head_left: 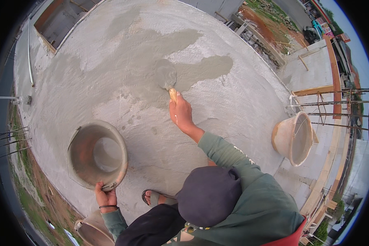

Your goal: The person smooths a wet concrete surface on a rooftop using a trowel. They repeatedly scoop water from a bucket and spread it across the concrete to aid in leveling and finishing the surface.

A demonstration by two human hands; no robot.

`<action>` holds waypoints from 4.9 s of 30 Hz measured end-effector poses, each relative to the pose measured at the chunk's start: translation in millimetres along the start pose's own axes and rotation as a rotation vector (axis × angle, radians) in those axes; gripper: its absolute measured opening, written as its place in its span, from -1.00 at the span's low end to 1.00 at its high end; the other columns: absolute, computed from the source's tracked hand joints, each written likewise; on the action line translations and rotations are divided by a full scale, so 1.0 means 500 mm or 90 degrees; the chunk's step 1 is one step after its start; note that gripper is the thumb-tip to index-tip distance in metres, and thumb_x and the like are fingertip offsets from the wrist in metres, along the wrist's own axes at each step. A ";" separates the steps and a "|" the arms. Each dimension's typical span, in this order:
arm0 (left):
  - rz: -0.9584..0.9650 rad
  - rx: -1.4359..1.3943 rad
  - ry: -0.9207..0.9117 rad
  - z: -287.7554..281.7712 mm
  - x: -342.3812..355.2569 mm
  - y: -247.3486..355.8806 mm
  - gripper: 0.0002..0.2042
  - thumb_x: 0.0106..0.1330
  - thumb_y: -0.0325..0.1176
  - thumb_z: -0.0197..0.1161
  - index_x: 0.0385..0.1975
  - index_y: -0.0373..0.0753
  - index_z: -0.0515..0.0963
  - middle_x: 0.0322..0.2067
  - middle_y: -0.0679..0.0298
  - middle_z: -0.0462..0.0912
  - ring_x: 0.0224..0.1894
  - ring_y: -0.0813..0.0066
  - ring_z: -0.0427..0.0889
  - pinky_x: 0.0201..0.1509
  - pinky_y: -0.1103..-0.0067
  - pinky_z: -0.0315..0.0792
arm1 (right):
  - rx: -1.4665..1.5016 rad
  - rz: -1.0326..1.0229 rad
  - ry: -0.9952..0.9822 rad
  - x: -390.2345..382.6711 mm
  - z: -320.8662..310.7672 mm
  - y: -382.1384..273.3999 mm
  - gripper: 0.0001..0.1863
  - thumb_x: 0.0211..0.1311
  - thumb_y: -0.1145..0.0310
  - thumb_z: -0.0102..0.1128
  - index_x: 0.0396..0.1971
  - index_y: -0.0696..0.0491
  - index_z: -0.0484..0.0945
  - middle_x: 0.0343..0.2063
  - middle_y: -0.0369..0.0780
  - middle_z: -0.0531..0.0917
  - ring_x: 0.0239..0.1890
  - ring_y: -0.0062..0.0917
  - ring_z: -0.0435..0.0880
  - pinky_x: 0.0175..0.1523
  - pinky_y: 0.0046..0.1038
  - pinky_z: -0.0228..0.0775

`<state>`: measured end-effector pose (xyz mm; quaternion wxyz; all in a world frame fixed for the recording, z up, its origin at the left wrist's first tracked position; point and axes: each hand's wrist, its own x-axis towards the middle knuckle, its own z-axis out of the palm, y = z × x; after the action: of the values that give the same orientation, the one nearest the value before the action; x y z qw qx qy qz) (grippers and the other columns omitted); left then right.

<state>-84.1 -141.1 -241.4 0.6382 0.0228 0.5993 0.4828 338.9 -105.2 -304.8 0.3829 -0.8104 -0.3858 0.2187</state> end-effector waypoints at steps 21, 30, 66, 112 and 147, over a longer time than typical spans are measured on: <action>0.019 0.136 -0.099 0.114 -0.017 0.034 -0.86 0.32 -0.46 0.15 -0.17 -0.28 0.49 -0.19 0.23 0.63 -0.09 0.24 0.64 0.02 0.20 0.62 | -0.103 0.067 0.079 0.069 -0.298 0.185 -0.66 0.23 0.27 0.23 -0.07 0.16 0.60 -0.43 0.02 0.69 -0.34 -0.06 0.70 -0.26 -0.14 0.53; -0.020 0.172 -0.143 0.140 -0.012 0.057 -0.75 0.31 -0.46 0.12 -0.02 -0.28 0.48 -0.08 0.19 0.63 -0.01 0.21 0.64 0.07 0.12 0.60 | -0.192 0.113 0.123 0.082 -0.372 0.242 -0.58 0.23 0.21 0.27 0.02 0.13 0.59 -0.40 0.01 0.70 -0.33 -0.04 0.69 -0.24 -0.17 0.52; 0.535 0.635 -0.593 0.724 -0.140 -0.364 -0.43 0.14 -0.58 0.12 0.26 -0.37 0.35 0.07 0.06 0.58 0.10 0.32 0.56 0.21 0.52 0.37 | -0.217 0.092 0.162 -0.310 -0.438 0.205 -0.57 0.06 0.34 0.35 0.00 0.04 0.65 -0.51 -0.14 0.63 -0.50 -0.29 0.66 -0.44 -0.31 0.47; 0.022 0.424 -0.366 0.658 -0.165 -0.378 -0.40 0.22 -0.54 0.08 0.31 -0.07 0.21 0.14 0.18 0.39 0.13 0.16 0.50 0.05 0.09 0.60 | -0.279 0.285 0.328 -0.351 -0.512 0.382 -0.53 0.12 0.33 0.30 0.09 0.03 0.59 -0.42 -0.11 0.60 -0.40 -0.16 0.65 -0.32 -0.18 0.50; 0.531 0.602 -0.448 0.674 -0.162 -0.414 -0.43 0.20 -0.54 0.12 0.29 -0.40 0.31 0.16 0.01 0.49 0.16 0.24 0.51 0.27 0.46 0.31 | -0.087 0.028 0.161 -0.278 -0.470 0.253 -0.58 0.08 0.40 0.33 0.01 0.05 0.64 -0.52 -0.13 0.59 -0.48 -0.25 0.61 -0.41 -0.30 0.43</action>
<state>318.2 -118.3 -212.6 0.4777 0.6776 0.4444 0.3394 465.3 -373.2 -253.0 0.3673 -0.8639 -0.3307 0.0966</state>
